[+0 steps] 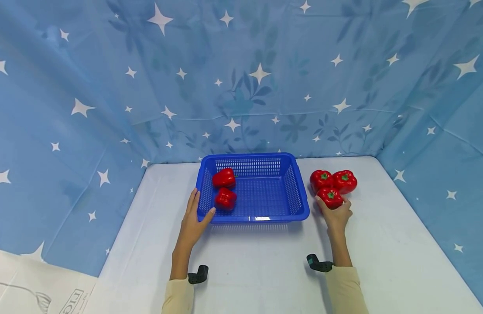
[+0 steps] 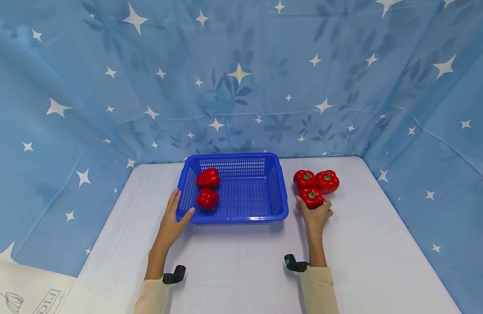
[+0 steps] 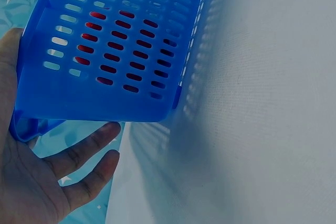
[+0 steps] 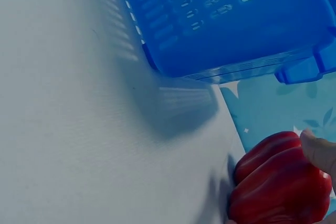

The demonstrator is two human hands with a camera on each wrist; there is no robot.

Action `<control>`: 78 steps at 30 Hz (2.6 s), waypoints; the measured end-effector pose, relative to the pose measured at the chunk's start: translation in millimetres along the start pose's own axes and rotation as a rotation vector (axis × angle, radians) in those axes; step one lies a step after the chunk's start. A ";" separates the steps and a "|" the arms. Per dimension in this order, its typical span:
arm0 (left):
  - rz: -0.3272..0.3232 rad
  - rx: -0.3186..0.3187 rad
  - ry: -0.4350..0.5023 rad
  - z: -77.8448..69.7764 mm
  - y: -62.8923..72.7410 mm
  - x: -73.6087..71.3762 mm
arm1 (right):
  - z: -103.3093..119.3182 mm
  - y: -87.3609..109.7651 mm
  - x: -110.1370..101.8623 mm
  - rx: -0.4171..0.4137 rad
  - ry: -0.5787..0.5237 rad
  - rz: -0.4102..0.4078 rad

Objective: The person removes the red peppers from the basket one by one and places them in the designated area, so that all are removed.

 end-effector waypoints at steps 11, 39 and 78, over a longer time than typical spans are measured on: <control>0.004 -0.010 0.006 0.0 -0.5 0.0 | 0.4 3.0 -0.2 -0.015 -0.002 0.021; -0.003 0.002 0.005 -0.6 -0.3 -1.9 | 15.2 20.5 -38.2 0.026 0.103 -0.077; 0.011 -0.020 -0.003 1.1 -1.0 -1.1 | 156.5 30.9 114.0 -0.233 -0.015 0.570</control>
Point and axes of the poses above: each hand's wrist, its own y-axis away from the middle knuckle, its own x-axis out of the palm, z = x × y, the point moved 9 cm from there along -y, towards the middle knuckle, and after that the axes turned 1 degree about z, right-handed, at the moved point
